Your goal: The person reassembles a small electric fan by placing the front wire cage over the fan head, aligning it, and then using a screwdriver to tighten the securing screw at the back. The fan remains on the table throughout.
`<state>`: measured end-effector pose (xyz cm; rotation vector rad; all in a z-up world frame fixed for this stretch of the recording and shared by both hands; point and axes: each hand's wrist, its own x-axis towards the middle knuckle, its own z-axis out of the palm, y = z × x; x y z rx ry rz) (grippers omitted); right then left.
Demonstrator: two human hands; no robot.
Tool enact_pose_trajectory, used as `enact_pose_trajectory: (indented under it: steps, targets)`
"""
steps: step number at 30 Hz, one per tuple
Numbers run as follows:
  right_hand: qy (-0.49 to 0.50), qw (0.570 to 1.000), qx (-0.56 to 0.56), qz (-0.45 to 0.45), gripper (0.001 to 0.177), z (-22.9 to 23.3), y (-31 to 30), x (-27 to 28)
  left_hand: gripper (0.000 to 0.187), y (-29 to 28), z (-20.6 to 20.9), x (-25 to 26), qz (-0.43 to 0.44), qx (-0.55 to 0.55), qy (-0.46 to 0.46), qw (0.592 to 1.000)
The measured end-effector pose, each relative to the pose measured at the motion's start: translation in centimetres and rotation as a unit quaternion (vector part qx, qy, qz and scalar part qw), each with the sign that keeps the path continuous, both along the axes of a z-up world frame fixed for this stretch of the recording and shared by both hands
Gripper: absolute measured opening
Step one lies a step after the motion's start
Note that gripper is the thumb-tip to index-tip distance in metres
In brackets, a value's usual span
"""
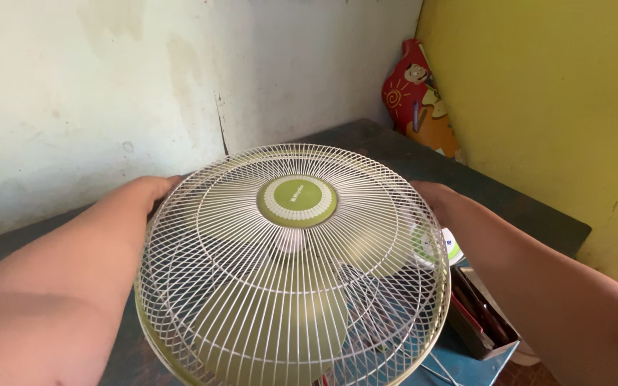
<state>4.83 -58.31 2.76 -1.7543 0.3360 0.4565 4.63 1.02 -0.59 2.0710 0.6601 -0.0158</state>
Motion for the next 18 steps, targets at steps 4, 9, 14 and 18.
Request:
enact_pose_trajectory:
  steps: [4,9,14,18]
  targets:
    - [-0.013,0.998,0.057,0.021,0.033,-1.1,-0.7,2.4,0.033,-0.2,0.8,3.6,-0.085,0.055,-0.007,0.995]
    - [-0.005,0.997,0.048,0.056,0.023,-2.2,-1.4,6.0,0.029,-3.1,4.7,5.4,-0.148,0.173,0.058,0.972]
    - [0.037,0.994,0.066,0.083,0.025,-3.9,-1.7,8.8,0.022,-4.6,6.9,6.7,-0.215,0.265,0.11,0.933]
    - [0.045,0.993,0.041,0.103,0.026,-4.5,-1.5,9.4,0.018,-4.1,3.7,8.5,-0.203,0.175,0.123,0.955]
